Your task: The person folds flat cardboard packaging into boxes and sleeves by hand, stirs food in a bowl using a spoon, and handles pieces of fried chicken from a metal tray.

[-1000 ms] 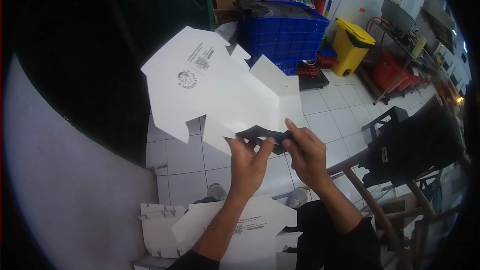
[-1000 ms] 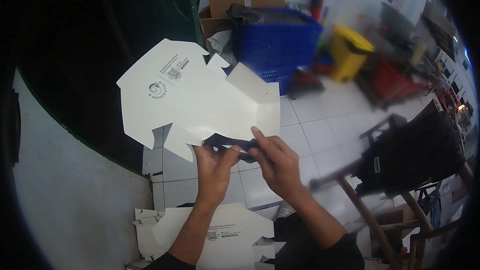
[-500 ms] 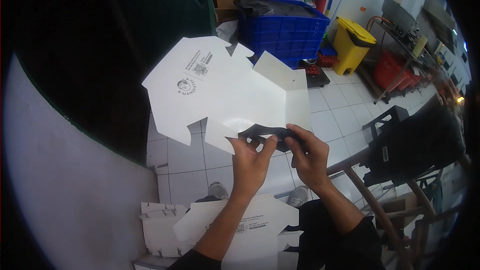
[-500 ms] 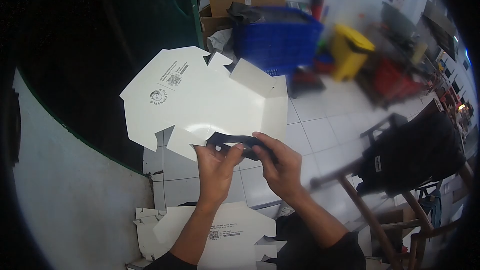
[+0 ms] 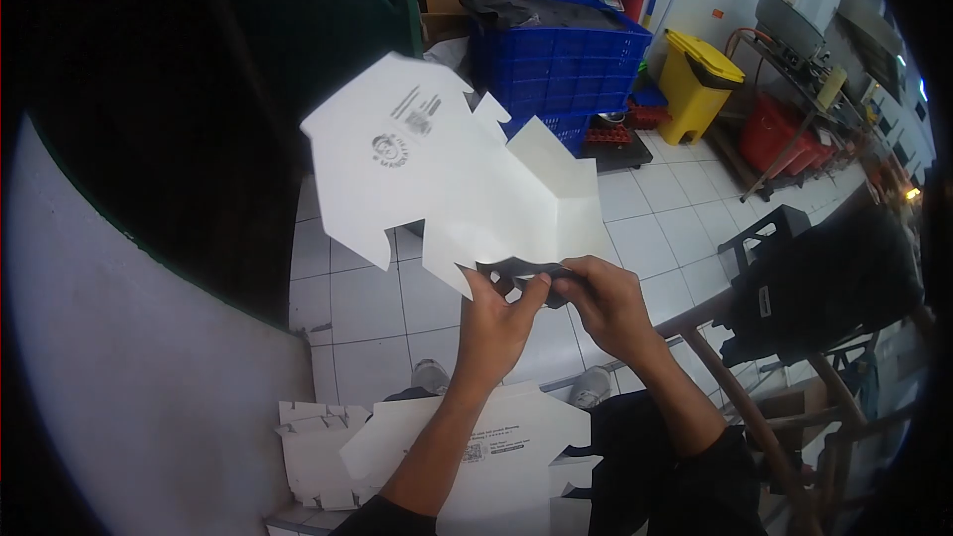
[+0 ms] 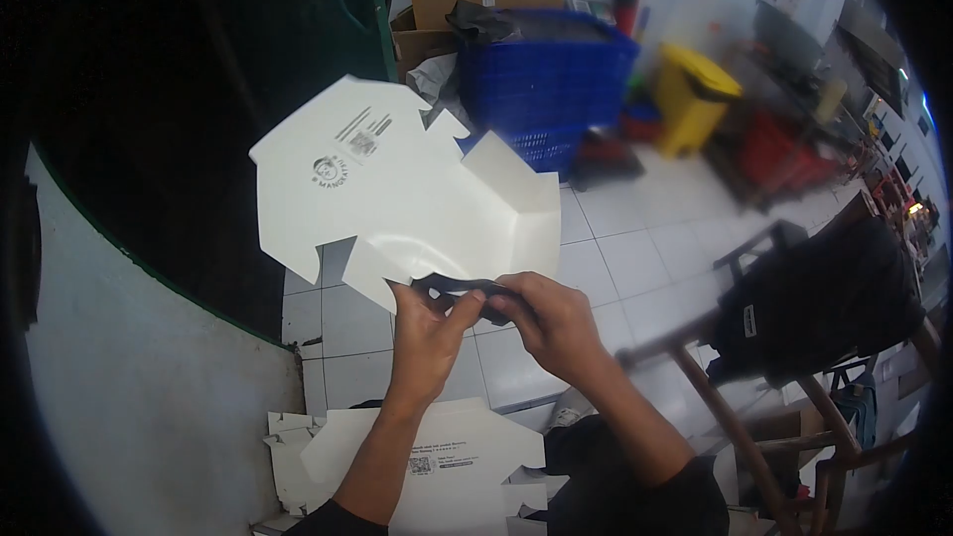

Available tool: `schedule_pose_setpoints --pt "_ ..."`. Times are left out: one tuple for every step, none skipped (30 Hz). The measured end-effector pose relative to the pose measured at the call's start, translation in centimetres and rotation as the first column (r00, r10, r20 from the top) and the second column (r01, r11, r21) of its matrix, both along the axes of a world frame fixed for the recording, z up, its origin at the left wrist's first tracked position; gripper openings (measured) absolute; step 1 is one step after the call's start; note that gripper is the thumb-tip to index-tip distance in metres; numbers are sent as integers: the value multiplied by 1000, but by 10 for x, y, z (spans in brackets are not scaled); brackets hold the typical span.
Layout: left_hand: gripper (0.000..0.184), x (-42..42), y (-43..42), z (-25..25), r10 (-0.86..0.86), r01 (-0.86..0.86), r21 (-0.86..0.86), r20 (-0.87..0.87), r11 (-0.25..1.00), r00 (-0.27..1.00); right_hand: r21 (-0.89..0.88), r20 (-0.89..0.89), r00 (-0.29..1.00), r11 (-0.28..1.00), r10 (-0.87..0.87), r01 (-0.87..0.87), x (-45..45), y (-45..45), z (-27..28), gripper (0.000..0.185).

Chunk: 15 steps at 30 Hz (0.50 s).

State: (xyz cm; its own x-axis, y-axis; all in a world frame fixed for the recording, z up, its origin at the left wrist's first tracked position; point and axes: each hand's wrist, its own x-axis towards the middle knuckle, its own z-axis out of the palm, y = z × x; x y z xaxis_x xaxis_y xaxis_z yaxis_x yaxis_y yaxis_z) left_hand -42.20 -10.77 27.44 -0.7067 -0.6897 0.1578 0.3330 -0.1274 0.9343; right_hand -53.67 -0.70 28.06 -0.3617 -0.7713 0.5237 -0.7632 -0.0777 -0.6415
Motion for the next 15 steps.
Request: schedule_pose_setpoints --pt "60 0 1 1 -4 4 -1 -1 1000 1000 -22 26 1000 1000 -5 6 -1 -1 -4 17" --pt "61 -1 2 1 2 -2 7 -19 1000 1000 -43 51 999 999 -12 14 -1 -1 -5 19" --pt "61 -3 3 2 8 -7 14 -37 1000 999 -43 47 999 999 -20 22 -1 0 -4 19" --pt "61 -4 4 2 -2 2 14 -41 1000 999 -29 53 998 999 -16 17 0 1 -1 23" --pt "61 -3 3 1 33 -31 44 -45 999 998 -14 61 998 1000 -13 14 1 2 3 26" --pt "62 -3 2 1 69 -65 74 -49 995 996 -16 56 998 1000 -24 25 3 5 10 26" --pt "66 -3 -1 1 72 -66 87 -67 994 995 79 86 996 997 -27 21 6 9 20 30" --pt "66 -3 0 5 69 -63 82 -71 995 995 170 114 993 985 -29 10 8 10 26 35" --pt "69 -2 -1 9 93 -87 89 -70 992 993 164 112 993 986 -29 11 6 10 26 35" --pt "72 -2 -1 12 117 -110 95 -71 989 991 30 95 995 999 -31 28 2 11 24 39" --pt "72 -2 -3 13 112 -106 89 -77 990 991 -104 76 996 994 -36 44 -3 12 23 43" --pt "74 0 -4 13 162 -154 99 -82 983 983 -109 70 997 993 -43 51 -7 15 25 43" --pt "76 1 -4 12 208 -198 110 -89 974 974 -40 -54 989 990 -135 133 -12 18 29 46" --pt "73 3 -9 10 231 -229 73 -20 971 973 19 -182 959 974 -217 224 -16 22 31 49" --pt "71 6 -12 13 205 -203 100 -5 974 979 -12 -278 927 966 -251 258 -22 22 22 43"
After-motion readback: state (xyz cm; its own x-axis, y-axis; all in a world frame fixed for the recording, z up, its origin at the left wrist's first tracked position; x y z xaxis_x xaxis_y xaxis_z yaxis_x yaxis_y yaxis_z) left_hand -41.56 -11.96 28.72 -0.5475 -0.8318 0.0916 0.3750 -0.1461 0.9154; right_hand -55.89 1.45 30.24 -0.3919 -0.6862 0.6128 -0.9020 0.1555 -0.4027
